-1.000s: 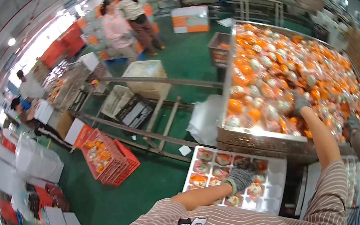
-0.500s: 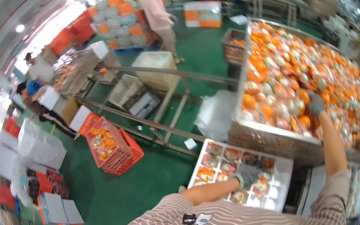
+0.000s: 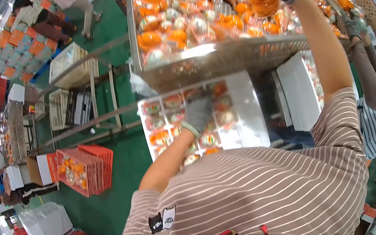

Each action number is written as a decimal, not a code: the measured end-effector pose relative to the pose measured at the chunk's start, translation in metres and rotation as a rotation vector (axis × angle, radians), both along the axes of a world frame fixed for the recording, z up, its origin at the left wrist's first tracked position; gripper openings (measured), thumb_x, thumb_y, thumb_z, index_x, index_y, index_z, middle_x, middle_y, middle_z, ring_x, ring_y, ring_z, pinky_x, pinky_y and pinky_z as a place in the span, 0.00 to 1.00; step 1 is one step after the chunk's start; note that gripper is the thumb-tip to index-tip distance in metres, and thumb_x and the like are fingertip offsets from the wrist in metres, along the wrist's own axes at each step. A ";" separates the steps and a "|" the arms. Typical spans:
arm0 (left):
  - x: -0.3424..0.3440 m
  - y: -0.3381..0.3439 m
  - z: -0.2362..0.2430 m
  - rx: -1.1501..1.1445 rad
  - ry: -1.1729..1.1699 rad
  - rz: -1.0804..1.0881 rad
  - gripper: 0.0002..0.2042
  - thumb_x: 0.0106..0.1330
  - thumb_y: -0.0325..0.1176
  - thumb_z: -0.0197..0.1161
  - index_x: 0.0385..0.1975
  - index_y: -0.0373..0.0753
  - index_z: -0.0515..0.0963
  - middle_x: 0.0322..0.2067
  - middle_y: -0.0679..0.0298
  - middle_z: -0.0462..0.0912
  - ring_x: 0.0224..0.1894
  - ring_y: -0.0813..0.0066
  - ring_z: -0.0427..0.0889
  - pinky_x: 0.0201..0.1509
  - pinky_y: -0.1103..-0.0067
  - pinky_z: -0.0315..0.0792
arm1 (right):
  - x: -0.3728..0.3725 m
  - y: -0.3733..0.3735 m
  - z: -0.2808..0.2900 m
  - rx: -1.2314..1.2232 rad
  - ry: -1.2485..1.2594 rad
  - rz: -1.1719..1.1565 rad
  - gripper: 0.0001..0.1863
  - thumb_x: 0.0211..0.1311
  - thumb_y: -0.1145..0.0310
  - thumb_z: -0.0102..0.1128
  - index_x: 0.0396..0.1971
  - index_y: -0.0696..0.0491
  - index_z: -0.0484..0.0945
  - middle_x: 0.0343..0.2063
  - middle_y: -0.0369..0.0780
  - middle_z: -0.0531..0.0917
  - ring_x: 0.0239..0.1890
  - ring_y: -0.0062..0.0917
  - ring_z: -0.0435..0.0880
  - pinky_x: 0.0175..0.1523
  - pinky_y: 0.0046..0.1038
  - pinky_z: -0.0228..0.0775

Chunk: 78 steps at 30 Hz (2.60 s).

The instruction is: Packing individually wrapped produce into plastic trays and then into larger boxes for distribution.

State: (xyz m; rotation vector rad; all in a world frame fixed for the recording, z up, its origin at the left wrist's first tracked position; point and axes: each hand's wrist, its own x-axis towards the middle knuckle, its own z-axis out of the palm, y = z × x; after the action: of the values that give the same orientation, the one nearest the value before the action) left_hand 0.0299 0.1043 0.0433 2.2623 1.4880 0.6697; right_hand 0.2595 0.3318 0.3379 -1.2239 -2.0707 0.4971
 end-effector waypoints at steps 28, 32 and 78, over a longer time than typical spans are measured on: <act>-0.077 -0.048 0.001 -0.504 -0.830 0.640 0.21 0.59 0.30 0.59 0.52 0.34 0.68 0.48 0.58 0.74 0.51 0.65 0.72 0.52 0.76 0.66 | -0.052 -0.165 -0.238 -0.221 -0.655 0.130 0.28 0.46 0.68 0.63 0.52 0.47 0.71 0.37 0.46 0.79 0.42 0.41 0.77 0.52 0.35 0.67; -0.092 -0.034 -0.002 -0.536 -0.741 0.651 0.15 0.60 0.31 0.57 0.47 0.33 0.71 0.44 0.57 0.75 0.43 0.68 0.73 0.42 0.77 0.70 | -0.033 -0.201 -0.245 -0.001 -0.281 0.029 0.22 0.51 0.68 0.60 0.50 0.47 0.73 0.39 0.45 0.78 0.46 0.38 0.75 0.55 0.34 0.66; -0.003 -0.048 0.008 -0.294 -0.195 0.245 0.30 0.49 0.40 0.69 0.52 0.38 0.68 0.49 0.51 0.72 0.49 0.59 0.73 0.55 0.70 0.67 | -0.013 -0.305 -0.265 -0.106 -0.643 0.305 0.12 0.53 0.61 0.56 0.39 0.40 0.80 0.40 0.33 0.78 0.45 0.26 0.73 0.56 0.40 0.57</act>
State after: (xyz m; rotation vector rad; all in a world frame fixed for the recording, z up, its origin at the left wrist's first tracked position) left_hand 0.0268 0.0564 0.0516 1.7646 1.6578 0.6687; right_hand 0.2462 0.0266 0.0725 -1.2418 -2.8343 0.3812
